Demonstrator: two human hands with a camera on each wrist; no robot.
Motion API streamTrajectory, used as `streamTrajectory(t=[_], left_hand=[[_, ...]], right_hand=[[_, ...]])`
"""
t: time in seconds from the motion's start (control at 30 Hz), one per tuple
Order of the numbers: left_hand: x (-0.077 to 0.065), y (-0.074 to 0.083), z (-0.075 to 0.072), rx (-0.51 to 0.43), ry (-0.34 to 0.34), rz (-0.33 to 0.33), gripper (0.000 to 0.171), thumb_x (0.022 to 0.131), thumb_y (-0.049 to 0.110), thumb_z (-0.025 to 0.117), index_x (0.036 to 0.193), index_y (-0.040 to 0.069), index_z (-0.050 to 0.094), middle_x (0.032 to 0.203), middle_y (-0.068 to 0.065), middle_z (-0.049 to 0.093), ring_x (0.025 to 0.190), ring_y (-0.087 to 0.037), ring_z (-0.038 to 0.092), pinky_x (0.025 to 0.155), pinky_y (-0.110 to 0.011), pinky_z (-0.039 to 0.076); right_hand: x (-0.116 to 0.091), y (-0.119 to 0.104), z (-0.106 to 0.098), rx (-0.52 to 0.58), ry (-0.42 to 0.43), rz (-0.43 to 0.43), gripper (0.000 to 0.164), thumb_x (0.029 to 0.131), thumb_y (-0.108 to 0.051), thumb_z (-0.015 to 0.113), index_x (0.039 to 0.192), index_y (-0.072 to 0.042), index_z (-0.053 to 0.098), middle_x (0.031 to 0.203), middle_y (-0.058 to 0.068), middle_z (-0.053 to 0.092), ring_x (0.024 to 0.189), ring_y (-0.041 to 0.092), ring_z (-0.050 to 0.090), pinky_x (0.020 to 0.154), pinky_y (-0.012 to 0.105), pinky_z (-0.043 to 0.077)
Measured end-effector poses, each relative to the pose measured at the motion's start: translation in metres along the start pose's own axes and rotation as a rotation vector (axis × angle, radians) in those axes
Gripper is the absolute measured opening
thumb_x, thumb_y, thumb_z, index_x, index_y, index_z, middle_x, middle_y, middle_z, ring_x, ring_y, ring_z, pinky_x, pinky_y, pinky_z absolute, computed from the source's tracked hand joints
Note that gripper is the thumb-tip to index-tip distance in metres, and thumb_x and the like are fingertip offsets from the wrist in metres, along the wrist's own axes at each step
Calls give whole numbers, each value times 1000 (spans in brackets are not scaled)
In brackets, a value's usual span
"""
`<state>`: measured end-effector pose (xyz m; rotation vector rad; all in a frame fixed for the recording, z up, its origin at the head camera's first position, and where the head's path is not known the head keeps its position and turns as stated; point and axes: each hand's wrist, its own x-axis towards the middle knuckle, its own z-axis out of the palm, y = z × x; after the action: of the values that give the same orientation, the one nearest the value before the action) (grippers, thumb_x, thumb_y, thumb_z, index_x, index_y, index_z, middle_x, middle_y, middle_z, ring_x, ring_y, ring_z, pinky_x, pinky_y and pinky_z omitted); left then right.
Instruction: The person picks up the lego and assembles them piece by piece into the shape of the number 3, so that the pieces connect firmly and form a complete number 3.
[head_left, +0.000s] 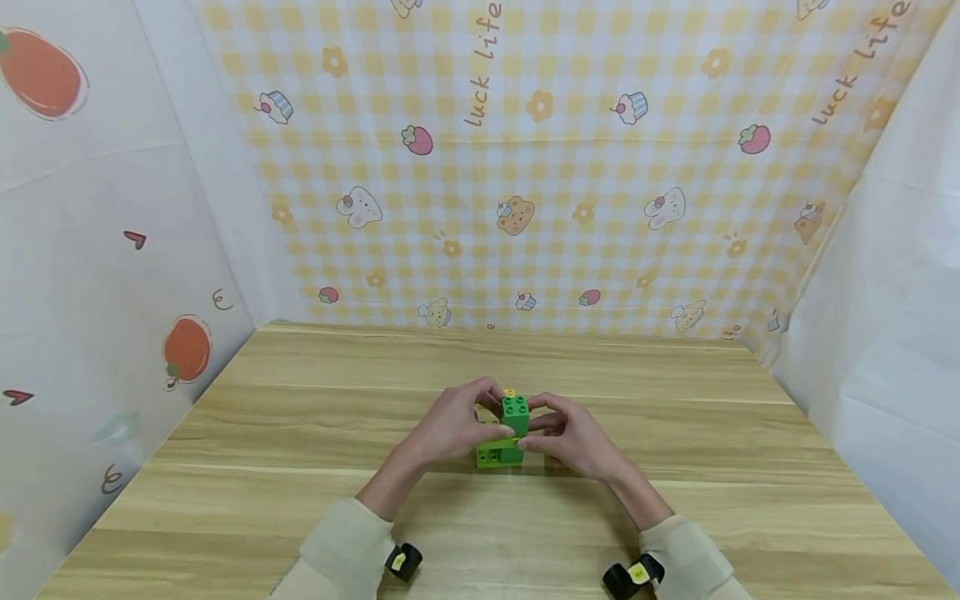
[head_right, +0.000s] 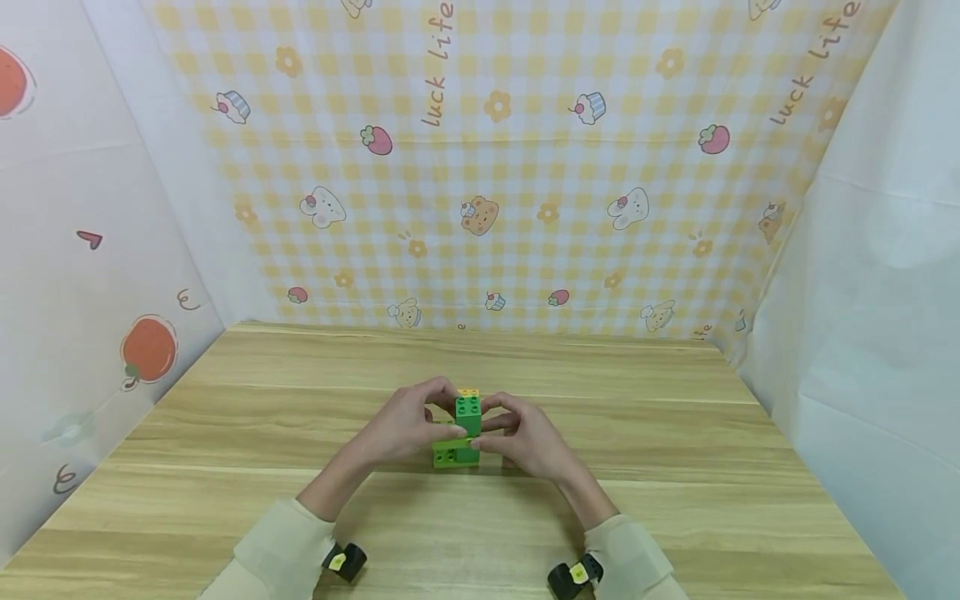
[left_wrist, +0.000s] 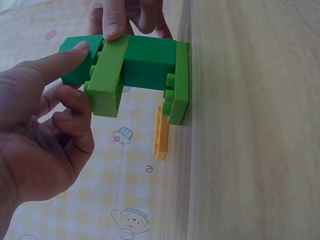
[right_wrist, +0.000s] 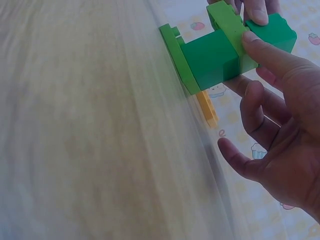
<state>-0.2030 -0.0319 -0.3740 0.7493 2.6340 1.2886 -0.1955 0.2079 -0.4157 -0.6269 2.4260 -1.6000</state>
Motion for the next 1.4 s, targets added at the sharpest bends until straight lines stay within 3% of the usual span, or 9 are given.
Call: streamTrajectory(t=[0.53,0.67,0.77,0.87,1.0,1.27,1.4], left_hand=[[-2,2,0,-1,-9,19,27,92,21,85,111,19,66,106,1,74,95,-14,65,78,-33,53],[-3,2,0,-4,-6,27,27,91,21,85,111,19,66,105,2,74,96,-16,66,78,-33,53],[-3,2,0,1,-3,31,27,91,21,85,110,20,66,105,2,75,96,-16,66,78,-33,52],[-2,1,0,3,-3,36,27,91,20,85,110,20,66,105,1,75,97,-17,67,77,-33,52],[-2,1,1,-1,-3,45,26,92,19,84,110,19,67,106,1,75,100,-20,68,77,-32,51],[-2,1,0,3,-5,55,24,92,20,84,109,20,67,105,2,75,102,-20,68,80,-34,51],[-2,0,0,20,-9,59,24,92,20,84,108,19,67,105,3,75,101,-19,68,81,-35,51]], right_hand=[[-1,-1,0,7,-7,10,39,97,-17,78,133,-9,64,121,22,76,79,27,71,52,27,51],[-1,-1,0,-1,-6,-10,41,96,-16,79,134,-9,65,123,23,75,87,30,76,57,31,58],[-2,-2,-1,-13,-6,-26,45,96,-18,79,138,-10,65,127,22,73,100,30,77,68,32,62],[-3,-4,-3,-2,-16,-22,50,98,-21,77,145,-13,60,129,24,72,90,27,77,73,33,62],[-4,-6,-5,14,-33,-15,49,105,-25,68,151,-16,53,125,26,73,61,27,71,74,35,60],[-4,-7,-6,-17,-41,-23,45,110,-28,59,153,-16,53,119,20,76,60,31,73,89,37,57],[-4,-8,-6,-35,-42,-13,46,110,-27,58,154,-15,52,109,19,78,59,30,72,90,37,56]])
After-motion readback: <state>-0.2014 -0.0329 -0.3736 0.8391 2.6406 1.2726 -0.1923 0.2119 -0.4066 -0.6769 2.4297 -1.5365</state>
